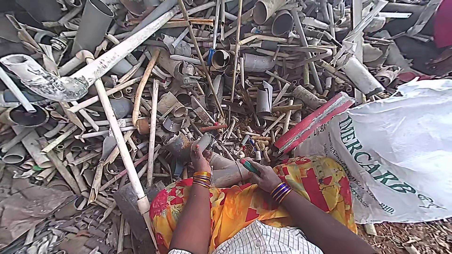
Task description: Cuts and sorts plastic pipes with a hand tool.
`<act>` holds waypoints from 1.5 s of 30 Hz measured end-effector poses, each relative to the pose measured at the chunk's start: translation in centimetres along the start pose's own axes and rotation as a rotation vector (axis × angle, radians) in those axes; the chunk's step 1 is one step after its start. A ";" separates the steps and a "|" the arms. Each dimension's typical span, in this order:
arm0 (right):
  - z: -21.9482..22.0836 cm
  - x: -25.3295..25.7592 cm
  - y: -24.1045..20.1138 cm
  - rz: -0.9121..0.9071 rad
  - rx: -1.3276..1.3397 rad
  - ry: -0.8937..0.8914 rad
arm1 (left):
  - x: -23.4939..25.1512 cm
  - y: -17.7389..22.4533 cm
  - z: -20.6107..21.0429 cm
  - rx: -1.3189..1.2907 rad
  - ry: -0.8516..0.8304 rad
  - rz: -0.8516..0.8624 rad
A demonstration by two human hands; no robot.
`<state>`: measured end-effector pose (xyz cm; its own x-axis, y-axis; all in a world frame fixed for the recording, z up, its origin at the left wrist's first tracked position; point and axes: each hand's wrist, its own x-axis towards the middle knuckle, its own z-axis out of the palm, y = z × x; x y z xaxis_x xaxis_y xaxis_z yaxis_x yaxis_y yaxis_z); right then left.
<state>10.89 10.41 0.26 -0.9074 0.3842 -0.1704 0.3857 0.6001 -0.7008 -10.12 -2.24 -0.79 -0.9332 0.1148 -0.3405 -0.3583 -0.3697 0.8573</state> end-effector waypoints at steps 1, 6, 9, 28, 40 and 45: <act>-0.3 0.0 -0.1 0.022 -0.012 -0.014 | -0.1 0.1 0.0 0.029 -0.012 0.015; -1.3 -0.6 0.6 0.003 0.081 -0.012 | 0.5 0.3 -0.7 0.099 -0.136 0.066; -2.5 -0.9 1.1 -0.001 0.079 -0.018 | 0.8 -0.1 -1.1 0.110 -0.186 -0.009; -5.7 -9.8 0.9 -0.530 -0.670 0.538 | -4.3 5.5 -3.9 1.075 -0.760 0.296; -1.8 -11.7 -2.0 -0.323 -0.322 0.460 | -5.5 2.9 -4.0 0.998 -0.317 0.621; -5.6 -11.1 0.7 -0.543 -0.573 0.524 | -5.4 3.7 -6.2 1.102 -0.621 0.581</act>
<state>22.12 10.52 5.56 -0.8503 0.1339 0.5091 0.0823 0.9890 -0.1227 -6.27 -9.97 1.78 -0.7096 0.6903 0.1412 0.5145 0.3707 0.7732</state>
